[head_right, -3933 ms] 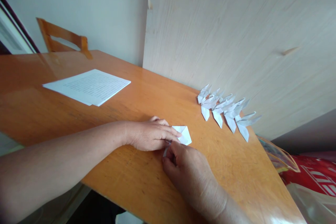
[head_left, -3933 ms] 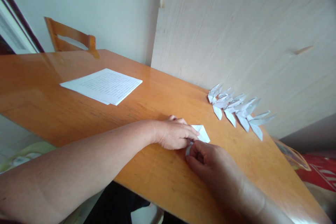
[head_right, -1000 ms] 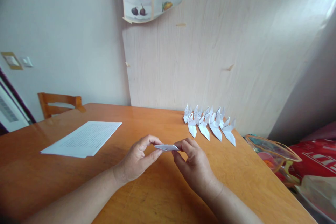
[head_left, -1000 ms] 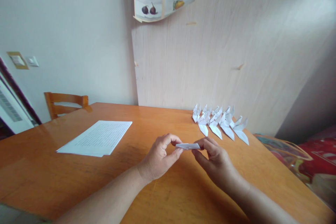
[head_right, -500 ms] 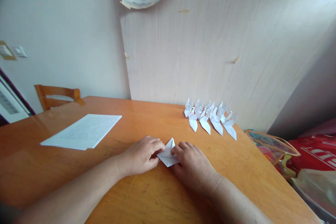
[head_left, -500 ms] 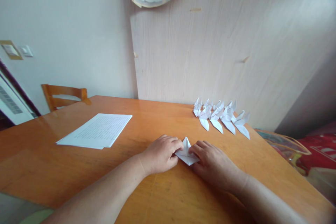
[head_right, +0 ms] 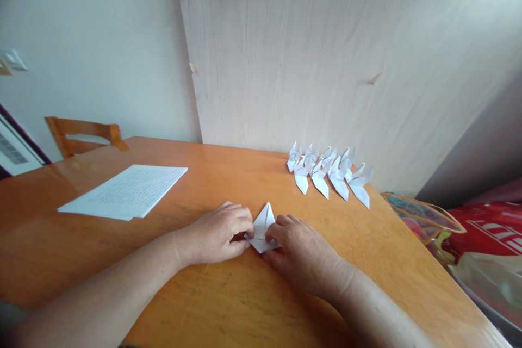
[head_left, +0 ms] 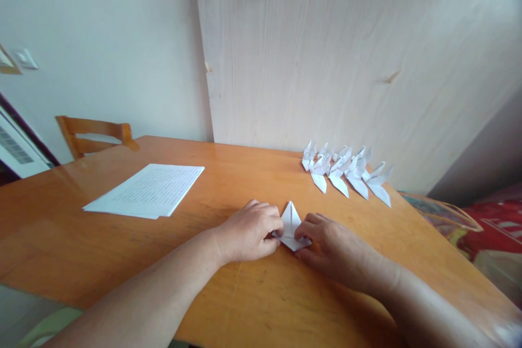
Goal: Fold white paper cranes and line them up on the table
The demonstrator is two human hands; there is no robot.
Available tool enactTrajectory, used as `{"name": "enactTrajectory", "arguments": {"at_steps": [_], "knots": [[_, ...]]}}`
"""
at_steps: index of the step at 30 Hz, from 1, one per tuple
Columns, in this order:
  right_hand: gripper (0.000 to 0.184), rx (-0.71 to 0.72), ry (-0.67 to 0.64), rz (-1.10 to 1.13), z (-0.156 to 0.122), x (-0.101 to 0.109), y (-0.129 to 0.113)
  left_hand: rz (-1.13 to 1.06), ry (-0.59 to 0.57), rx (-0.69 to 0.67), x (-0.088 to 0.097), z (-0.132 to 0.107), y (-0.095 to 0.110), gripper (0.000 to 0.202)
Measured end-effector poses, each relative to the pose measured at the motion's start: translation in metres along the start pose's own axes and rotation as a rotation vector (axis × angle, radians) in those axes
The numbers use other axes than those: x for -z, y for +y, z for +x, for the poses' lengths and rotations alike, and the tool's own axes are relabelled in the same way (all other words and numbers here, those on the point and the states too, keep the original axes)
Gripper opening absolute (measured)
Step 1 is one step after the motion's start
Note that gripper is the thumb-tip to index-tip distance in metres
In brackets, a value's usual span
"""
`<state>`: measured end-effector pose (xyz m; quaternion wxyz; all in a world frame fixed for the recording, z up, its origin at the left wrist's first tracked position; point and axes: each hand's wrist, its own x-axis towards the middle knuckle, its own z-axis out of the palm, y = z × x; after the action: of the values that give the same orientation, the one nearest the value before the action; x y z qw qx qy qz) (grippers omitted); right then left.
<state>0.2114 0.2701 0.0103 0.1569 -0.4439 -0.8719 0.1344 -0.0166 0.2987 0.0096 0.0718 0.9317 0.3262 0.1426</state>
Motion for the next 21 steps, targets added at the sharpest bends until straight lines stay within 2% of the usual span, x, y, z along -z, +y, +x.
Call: {"name": "enactTrajectory", "arguments": {"at_steps": [7,11,17,21], "knots": [[0.016,-0.005,0.000,0.053,0.003,-0.003,0.008,-0.046,0.023,0.024,-0.004,0.002,-0.002,0.006],[0.019,-0.078,0.026,0.118,0.007,-0.009,0.015,-0.043,0.047,0.046,-0.009,0.005,-0.003,0.013],[0.018,-0.180,0.041,0.183,0.013,-0.013,0.019,-0.032,0.051,0.131,-0.014,0.011,-0.005,0.016],[0.016,-0.194,0.028,0.179,0.014,-0.015,0.022,-0.029,0.020,0.174,-0.014,0.013,-0.004,0.018]]}}
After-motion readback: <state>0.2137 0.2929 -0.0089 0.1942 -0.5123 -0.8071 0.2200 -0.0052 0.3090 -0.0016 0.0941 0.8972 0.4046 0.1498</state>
